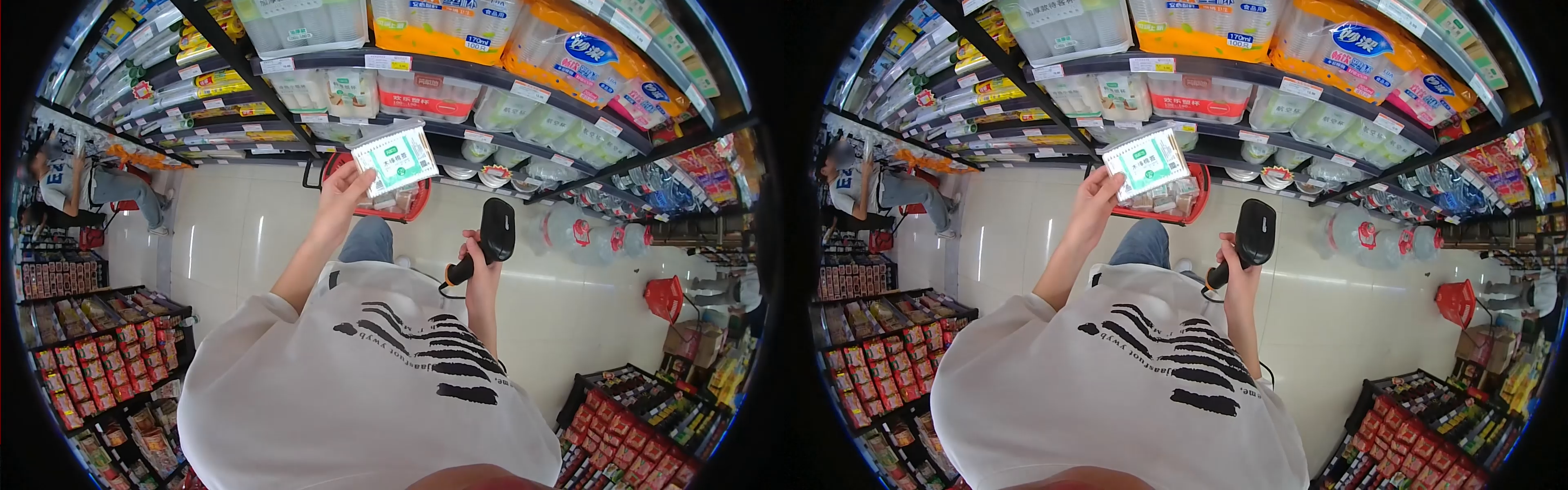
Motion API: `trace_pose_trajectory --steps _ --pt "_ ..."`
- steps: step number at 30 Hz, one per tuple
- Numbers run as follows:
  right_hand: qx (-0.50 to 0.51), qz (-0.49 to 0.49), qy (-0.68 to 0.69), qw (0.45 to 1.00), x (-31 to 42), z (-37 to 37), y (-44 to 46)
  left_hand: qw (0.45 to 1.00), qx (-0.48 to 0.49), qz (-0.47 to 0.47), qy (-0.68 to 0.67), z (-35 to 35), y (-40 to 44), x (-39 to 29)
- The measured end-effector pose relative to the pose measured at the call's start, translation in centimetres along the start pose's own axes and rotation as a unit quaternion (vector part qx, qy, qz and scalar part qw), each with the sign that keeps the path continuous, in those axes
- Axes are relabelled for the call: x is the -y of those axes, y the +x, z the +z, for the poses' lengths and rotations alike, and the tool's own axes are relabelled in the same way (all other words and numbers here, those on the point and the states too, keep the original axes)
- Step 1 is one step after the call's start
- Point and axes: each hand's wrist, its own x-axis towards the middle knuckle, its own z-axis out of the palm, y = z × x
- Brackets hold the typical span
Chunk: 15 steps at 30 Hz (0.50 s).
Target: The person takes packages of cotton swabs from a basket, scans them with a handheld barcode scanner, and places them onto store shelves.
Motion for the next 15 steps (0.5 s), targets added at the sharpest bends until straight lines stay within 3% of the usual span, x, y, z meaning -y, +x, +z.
trace_pose_trajectory --steps 11,15 --pt "0.019 0.018 -0.024 0.999 -0.1 0.3 -0.8 1.0 0.024 0.002 -0.015 0.6 -0.4 0.5" --pt "0.013 0.03 -0.03 0.999 0.0 0.5 -1.2 0.991 0.054 -0.037 -0.113 0.5 -1.0 0.9"
